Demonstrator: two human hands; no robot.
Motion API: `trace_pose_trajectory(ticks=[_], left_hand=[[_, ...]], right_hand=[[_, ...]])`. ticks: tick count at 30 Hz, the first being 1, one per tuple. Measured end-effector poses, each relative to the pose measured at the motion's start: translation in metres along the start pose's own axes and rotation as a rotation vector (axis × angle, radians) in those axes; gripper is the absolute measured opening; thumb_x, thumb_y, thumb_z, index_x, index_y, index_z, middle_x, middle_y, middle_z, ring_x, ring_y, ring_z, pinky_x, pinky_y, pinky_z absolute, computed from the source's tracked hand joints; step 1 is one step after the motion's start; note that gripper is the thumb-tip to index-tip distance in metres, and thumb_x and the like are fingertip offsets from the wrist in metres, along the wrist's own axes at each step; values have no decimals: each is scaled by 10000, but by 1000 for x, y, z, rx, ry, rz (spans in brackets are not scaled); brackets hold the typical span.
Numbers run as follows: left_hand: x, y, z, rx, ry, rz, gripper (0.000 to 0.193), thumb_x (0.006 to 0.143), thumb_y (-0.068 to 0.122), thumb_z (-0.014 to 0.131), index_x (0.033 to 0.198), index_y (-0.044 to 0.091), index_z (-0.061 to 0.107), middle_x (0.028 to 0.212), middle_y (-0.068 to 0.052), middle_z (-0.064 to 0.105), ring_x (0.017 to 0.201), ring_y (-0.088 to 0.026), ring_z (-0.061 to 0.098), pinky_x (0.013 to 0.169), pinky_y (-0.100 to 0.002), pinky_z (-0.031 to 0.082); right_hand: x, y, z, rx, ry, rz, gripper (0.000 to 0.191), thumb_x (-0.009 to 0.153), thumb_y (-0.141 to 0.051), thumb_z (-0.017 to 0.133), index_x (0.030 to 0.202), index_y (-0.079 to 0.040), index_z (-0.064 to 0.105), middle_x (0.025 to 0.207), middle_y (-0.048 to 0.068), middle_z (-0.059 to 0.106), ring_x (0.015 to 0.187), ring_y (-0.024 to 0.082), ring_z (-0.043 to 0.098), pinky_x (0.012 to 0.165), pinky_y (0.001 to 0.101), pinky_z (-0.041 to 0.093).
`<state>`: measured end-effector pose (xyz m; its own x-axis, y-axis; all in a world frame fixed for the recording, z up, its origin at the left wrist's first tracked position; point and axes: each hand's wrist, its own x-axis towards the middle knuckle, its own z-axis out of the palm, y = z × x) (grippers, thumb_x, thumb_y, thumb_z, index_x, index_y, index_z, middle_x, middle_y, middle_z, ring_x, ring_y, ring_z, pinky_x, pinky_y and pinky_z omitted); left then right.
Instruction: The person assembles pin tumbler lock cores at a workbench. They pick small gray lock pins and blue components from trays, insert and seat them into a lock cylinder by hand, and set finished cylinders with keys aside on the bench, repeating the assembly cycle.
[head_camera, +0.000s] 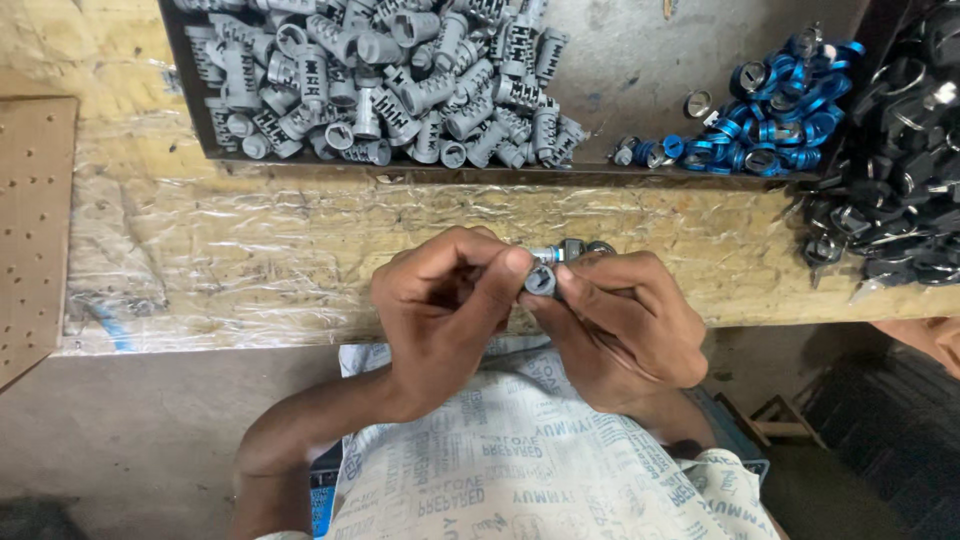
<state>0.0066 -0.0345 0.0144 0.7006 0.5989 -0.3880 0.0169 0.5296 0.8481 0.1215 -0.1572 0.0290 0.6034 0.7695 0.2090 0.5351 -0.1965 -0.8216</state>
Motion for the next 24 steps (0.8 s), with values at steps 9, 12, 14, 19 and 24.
trace_pose_trajectory(ticks=[9,12,14,19,24], left_hand=[[9,27,-18,430,-167,432,54,1020,-13,741,1003,-32,694,862,-57,684,672,-37,592,557,-178,429],[11,29,-17,392,-174,399,58,1009,-16,748,985,-31,697,845,-49,690,674,-27,581,530,-175,409],[10,26,-13,260,-161,276,41,1013,-19,741,984,-24,713,856,-39,718,646,-13,579,522,-177,409],[3,19,-5,276,-47,222,34,995,-31,736,967,-34,716,785,-37,682,626,-15,499,498,-183,343],[4,29,-10,399,-126,458,45,1018,-22,744,1020,-36,701,866,-66,699,661,-43,622,513,-189,440]], right_hand=[[-2,1,1,-48,50,-118,365,811,72,931,1099,13,715,1013,163,685,903,229,733,719,291,637],[-2,1,0,11,27,-76,368,796,56,930,1094,9,718,1003,160,686,890,217,732,702,281,628],[-3,0,-1,-16,8,-89,377,779,31,942,1082,6,718,984,155,684,880,218,723,707,290,621],[-5,-1,-1,-55,43,-87,358,786,36,939,1067,13,718,968,159,689,864,224,728,680,284,611],[-3,-1,-1,-41,27,-140,371,799,37,926,1095,43,701,1004,186,671,905,248,743,704,291,644]])
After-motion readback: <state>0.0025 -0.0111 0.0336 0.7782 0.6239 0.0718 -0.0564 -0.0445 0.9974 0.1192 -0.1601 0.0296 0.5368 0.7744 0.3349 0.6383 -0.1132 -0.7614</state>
